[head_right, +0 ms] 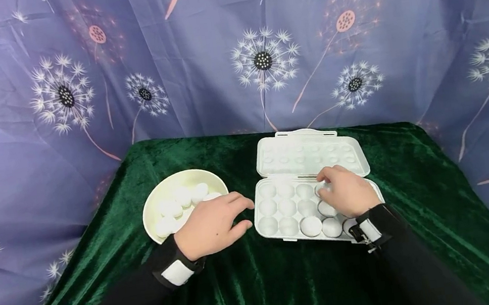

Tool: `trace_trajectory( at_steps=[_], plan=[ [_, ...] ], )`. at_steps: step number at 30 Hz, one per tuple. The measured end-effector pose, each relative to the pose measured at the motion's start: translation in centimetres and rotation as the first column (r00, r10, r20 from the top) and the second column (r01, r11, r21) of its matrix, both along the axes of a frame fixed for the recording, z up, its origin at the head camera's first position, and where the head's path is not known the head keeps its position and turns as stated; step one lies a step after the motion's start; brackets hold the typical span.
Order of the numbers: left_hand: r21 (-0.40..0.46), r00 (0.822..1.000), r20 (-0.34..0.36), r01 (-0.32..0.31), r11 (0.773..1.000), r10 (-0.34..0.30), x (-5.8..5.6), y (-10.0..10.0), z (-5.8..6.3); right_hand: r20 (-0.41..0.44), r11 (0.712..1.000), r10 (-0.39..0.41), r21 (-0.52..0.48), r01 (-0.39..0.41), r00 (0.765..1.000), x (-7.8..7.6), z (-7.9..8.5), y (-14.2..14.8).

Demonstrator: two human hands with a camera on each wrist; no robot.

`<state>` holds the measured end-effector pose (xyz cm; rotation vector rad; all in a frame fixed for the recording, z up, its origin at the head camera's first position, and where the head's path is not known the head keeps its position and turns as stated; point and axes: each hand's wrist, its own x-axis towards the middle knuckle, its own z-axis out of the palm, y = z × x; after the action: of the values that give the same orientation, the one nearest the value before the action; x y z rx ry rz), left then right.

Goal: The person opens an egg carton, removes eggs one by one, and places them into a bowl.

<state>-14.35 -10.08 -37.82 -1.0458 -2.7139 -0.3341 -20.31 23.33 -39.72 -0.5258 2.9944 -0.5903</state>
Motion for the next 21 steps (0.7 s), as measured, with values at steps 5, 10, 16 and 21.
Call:
trace_trajectory(
  at_steps=[5,10,16,21],
  plan=[
    [-0.004,1.0,0.014,0.007,1.0,-0.007,-0.3,1.5,-0.6,0.035,0.998,-0.014,0.054,0.012,0.999,-1.0,0.0,0.3],
    [-0.001,1.0,0.031,0.004,1.0,-0.004,-0.6,2.1,-1.1,0.056,0.995,0.004,0.099,-0.01,0.998,-1.7,0.1,-0.4],
    [-0.002,0.999,0.043,-0.003,1.0,0.003,-0.7,2.3,-1.0,0.103,0.981,0.027,0.187,-0.046,0.994,-3.2,0.7,-0.7],
    [-0.011,0.998,0.062,-0.002,1.0,0.002,-0.7,2.3,-1.1,0.182,0.975,0.023,0.213,-0.063,0.983,-4.1,0.7,-0.7]
  ],
)
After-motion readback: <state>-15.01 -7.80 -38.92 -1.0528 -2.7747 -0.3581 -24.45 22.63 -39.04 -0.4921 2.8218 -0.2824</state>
